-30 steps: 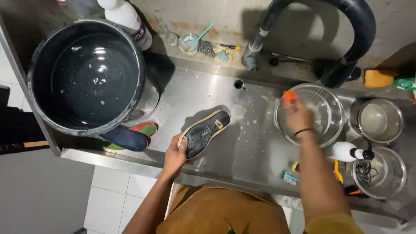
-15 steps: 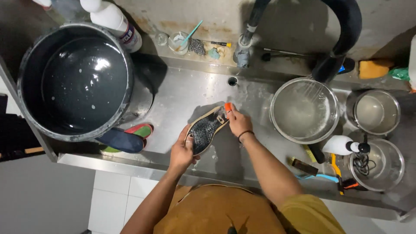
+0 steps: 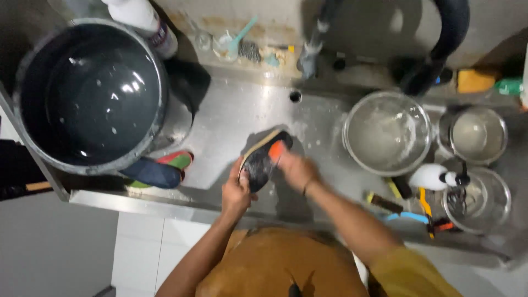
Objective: Scrubbing and cleaning the sole of a shoe using a brush, scraper, and soap in a sink.
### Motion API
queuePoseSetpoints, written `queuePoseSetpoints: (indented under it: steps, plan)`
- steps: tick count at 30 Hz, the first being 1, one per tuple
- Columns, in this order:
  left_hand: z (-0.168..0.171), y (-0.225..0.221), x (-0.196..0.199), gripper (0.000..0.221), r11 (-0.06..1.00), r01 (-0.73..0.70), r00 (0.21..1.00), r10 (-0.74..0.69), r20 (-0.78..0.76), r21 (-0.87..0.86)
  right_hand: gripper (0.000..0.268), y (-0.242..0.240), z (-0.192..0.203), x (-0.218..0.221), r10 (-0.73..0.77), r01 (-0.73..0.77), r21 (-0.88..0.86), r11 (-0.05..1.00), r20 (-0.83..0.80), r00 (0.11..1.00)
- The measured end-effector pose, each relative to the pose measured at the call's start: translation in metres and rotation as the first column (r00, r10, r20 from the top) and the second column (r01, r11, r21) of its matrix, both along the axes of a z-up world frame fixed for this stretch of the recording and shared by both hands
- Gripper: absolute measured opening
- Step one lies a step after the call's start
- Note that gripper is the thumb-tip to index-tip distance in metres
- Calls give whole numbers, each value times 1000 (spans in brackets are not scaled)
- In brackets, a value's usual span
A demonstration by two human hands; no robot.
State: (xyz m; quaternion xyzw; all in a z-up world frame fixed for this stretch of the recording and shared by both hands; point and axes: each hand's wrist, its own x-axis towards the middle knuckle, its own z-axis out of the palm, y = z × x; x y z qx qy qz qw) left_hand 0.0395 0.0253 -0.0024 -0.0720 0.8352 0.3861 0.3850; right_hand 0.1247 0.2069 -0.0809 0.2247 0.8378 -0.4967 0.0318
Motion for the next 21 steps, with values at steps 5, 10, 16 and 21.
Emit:
queuePoseSetpoints:
  steps: [5, 10, 16, 21]
  plan:
    - [4, 1, 0, 46, 999, -38, 999, 38, -28, -14, 20, -27, -46, 17, -48, 25, 116, 993, 194, 980]
    - [10, 3, -5, 48, 998, -62, 998, 62, -23, 0, 23, 15, -70, 0, -101, 69, 234, 970, 130, 986]
    - [-2, 3, -9, 48, 993, -105, 993, 107, -50, 49, 27, -14, 14, -4, -45, 39, 64, 997, 94, 995]
    - [4, 3, 1, 50, 996, -55, 996, 59, -62, 66, 32, 6, -21, -3, -118, 85, 157, 984, 217, 969]
